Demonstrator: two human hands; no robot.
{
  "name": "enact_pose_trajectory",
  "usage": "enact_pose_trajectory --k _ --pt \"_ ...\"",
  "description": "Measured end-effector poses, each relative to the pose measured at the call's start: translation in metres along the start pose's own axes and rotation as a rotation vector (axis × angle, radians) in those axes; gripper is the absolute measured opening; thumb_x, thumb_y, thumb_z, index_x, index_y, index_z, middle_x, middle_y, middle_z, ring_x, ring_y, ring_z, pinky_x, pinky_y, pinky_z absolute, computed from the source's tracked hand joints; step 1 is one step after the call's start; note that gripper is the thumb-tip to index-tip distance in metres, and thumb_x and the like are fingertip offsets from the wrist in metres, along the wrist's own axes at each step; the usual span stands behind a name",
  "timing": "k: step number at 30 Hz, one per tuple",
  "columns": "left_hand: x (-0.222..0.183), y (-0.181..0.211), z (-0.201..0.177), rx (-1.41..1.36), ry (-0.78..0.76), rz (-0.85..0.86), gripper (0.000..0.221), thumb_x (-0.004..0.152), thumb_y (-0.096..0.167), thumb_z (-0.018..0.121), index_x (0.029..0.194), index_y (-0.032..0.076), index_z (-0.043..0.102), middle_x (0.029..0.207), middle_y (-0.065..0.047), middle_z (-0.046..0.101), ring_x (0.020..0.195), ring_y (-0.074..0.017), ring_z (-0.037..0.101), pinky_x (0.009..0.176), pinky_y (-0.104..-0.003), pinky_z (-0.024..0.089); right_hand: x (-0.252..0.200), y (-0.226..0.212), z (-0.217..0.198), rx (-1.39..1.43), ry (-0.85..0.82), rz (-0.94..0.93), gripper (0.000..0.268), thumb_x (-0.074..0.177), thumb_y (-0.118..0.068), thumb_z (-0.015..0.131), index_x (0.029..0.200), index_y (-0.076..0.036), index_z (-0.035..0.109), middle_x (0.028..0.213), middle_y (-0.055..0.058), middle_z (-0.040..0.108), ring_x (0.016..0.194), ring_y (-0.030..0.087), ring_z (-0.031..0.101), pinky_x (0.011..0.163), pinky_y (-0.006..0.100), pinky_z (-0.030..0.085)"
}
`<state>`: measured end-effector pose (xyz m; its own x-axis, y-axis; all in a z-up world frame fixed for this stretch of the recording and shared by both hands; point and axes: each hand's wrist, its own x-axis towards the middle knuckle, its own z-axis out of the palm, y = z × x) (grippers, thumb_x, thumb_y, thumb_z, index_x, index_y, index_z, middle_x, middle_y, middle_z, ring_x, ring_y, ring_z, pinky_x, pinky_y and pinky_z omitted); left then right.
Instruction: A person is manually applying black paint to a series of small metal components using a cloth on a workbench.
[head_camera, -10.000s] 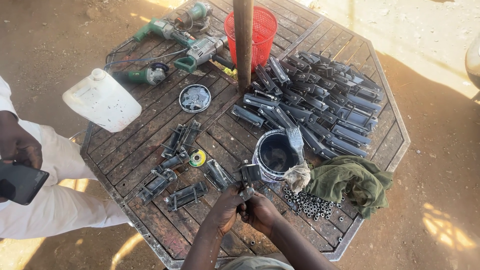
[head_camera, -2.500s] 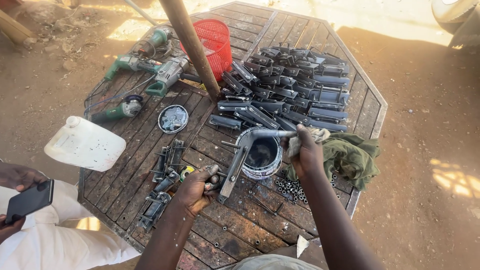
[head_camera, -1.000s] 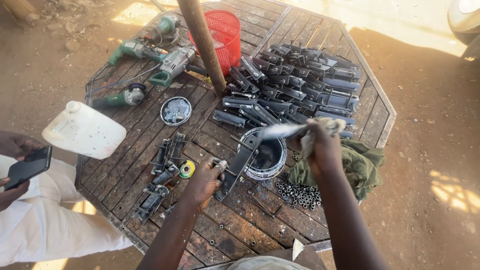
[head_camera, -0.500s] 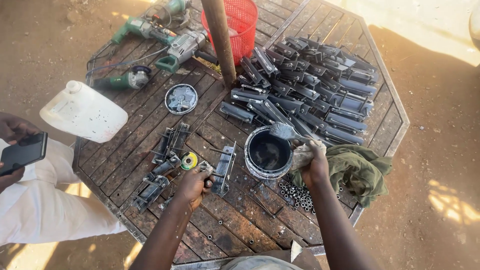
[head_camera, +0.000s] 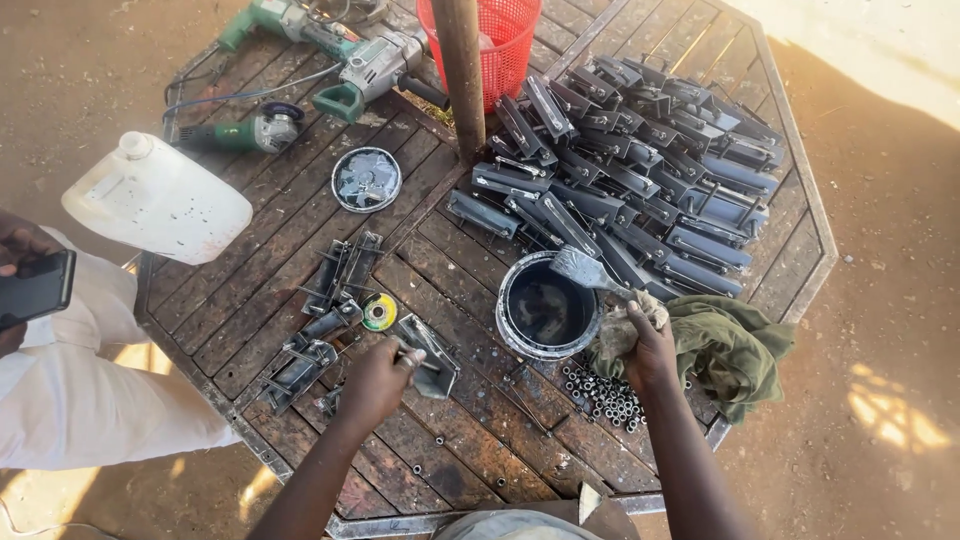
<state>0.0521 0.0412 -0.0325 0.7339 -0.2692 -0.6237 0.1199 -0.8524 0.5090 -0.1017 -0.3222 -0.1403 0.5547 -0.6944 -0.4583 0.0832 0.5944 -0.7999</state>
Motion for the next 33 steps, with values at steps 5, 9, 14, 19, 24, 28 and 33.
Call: enact_pose_trajectory --k 5,9,14,19,24,28,33 --pt "0.015 -0.015 0.005 0.488 0.116 0.211 0.029 0.101 0.037 0.060 0.108 0.011 0.070 0.092 -0.016 0.077 0.090 -0.0358 0.078 0.073 -0.048 0.063 0.002 0.015 -0.014 -0.122 0.039 0.035 0.020 0.094 -0.015 0.075 0.111 -0.015 0.065 0.097 0.007 0.073 0.083 0.021 0.075 0.067 0.038 0.062" --pt "-0.004 0.006 -0.014 0.622 0.181 0.244 0.031 0.102 0.037 0.056 0.104 0.009 0.071 0.089 -0.016 0.076 0.086 -0.0376 0.078 0.070 -0.050 0.064 -0.016 0.008 -0.018 -0.200 0.037 0.149 0.028 0.096 -0.034 0.074 0.119 -0.020 0.064 0.101 0.006 0.072 0.086 0.020 0.073 0.069 0.036 0.059" --pt "-0.023 0.032 -0.034 0.414 0.192 0.150 0.032 0.103 0.033 0.054 0.106 0.009 0.074 0.088 -0.017 0.077 0.087 -0.0385 0.078 0.071 -0.050 0.065 -0.044 -0.018 -0.005 -0.129 0.137 0.281 0.087 0.097 -0.078 0.031 0.155 -0.013 0.032 0.152 0.019 0.039 0.143 0.040 0.036 0.120 0.066 0.019" --pt "-0.011 0.021 -0.033 0.137 0.179 0.119 0.036 0.107 0.030 0.048 0.102 0.005 0.073 0.082 -0.022 0.074 0.084 -0.0436 0.075 0.069 -0.051 0.064 -0.022 0.101 -0.100 -0.988 0.318 0.095 0.044 0.103 -0.038 0.052 0.121 -0.002 0.068 0.110 0.026 0.069 0.105 0.046 0.066 0.096 0.061 0.047" --pt "-0.007 0.035 -0.025 0.075 0.214 -0.003 0.036 0.109 0.034 0.055 0.084 0.012 0.069 0.064 -0.001 0.060 0.053 -0.0123 0.042 0.051 -0.032 0.028 -0.090 0.086 0.012 -1.647 -0.288 0.301 0.037 0.094 -0.047 0.053 0.113 -0.020 0.070 0.103 0.003 0.077 0.087 0.024 0.073 0.069 0.039 0.054" --pt "-0.017 0.057 -0.030 -0.035 0.183 -0.086 0.038 0.109 0.033 0.050 0.081 0.009 0.060 0.064 -0.005 0.054 0.056 -0.0171 0.041 0.057 -0.039 0.028 -0.076 0.126 0.008 -1.782 -0.409 0.208 0.030 0.090 -0.047 0.065 0.110 -0.025 0.067 0.121 0.004 0.067 0.097 0.036 0.071 0.071 0.052 0.054" --pt "-0.005 0.053 -0.028 -0.474 0.165 -0.056 0.034 0.108 0.026 0.048 0.082 0.004 0.051 0.084 -0.009 0.056 0.079 -0.0218 0.065 0.081 -0.036 0.063 -0.079 0.116 0.015 -1.819 -0.470 0.252 0.020 0.102 -0.028 0.048 0.104 -0.022 0.067 0.113 0.004 0.070 0.088 0.030 0.070 0.067 0.044 0.057"
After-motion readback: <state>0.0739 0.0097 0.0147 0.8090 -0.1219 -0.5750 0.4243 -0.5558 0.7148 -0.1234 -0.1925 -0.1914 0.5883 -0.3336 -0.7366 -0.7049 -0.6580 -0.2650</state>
